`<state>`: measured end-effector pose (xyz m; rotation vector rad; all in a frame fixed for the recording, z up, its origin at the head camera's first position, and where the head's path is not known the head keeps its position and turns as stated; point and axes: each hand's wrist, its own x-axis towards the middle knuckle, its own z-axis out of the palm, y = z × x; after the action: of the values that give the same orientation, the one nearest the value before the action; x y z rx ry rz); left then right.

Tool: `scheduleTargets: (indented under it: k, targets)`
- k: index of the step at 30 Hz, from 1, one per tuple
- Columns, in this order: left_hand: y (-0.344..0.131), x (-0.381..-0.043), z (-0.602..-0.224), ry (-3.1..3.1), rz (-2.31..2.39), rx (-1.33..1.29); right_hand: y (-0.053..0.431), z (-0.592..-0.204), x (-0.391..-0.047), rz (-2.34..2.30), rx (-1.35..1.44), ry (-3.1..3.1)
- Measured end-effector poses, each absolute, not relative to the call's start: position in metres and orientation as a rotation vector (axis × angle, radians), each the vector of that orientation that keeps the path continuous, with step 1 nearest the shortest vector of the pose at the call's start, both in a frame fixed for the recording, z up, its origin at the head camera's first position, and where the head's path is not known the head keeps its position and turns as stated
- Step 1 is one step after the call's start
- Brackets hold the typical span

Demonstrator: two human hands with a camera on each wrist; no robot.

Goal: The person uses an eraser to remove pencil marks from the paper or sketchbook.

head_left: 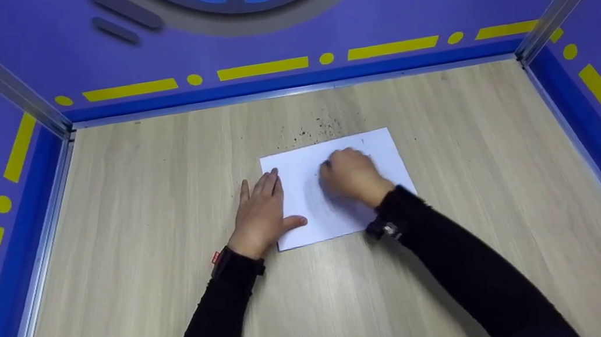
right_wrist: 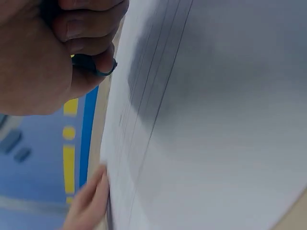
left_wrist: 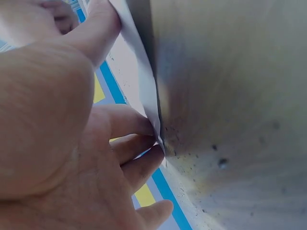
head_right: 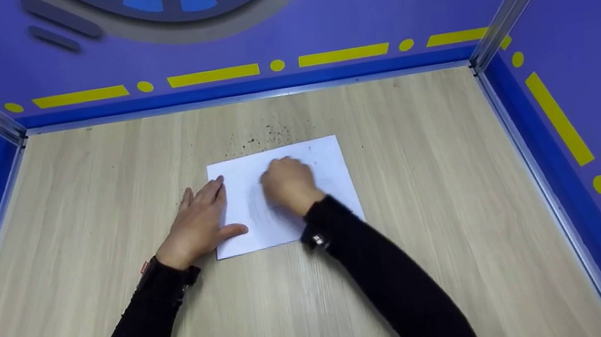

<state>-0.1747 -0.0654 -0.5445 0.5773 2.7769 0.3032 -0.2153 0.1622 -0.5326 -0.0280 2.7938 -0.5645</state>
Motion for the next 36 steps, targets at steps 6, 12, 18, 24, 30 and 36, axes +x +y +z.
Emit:
scheduleTargets:
  k: [6,12,18,24,30,36]
  targets:
    - [-0.064,-0.175,-0.544,2.780,0.345,0.590,0.104,-0.537,-0.211,-0.460,-0.187,2.804]
    - [-0.061,-0.176,-0.544,2.787,0.351,0.609,0.111,-0.545,-0.213,-0.500,-0.160,2.836]
    - [-0.061,-0.175,-0.545,2.784,0.343,0.605,0.167,-0.551,-0.215,-0.614,-0.076,2.858]
    - [-0.064,-0.175,-0.546,2.774,0.353,0.583,0.233,-0.553,-0.212,-0.709,0.069,2.865]
    - [-0.066,-0.175,-0.546,2.776,0.330,0.567,0.251,-0.551,-0.212,-0.669,0.108,2.883]
    - [-0.066,-0.177,-0.545,2.764,0.324,0.569,0.214,-0.548,-0.210,-0.699,0.072,2.857]
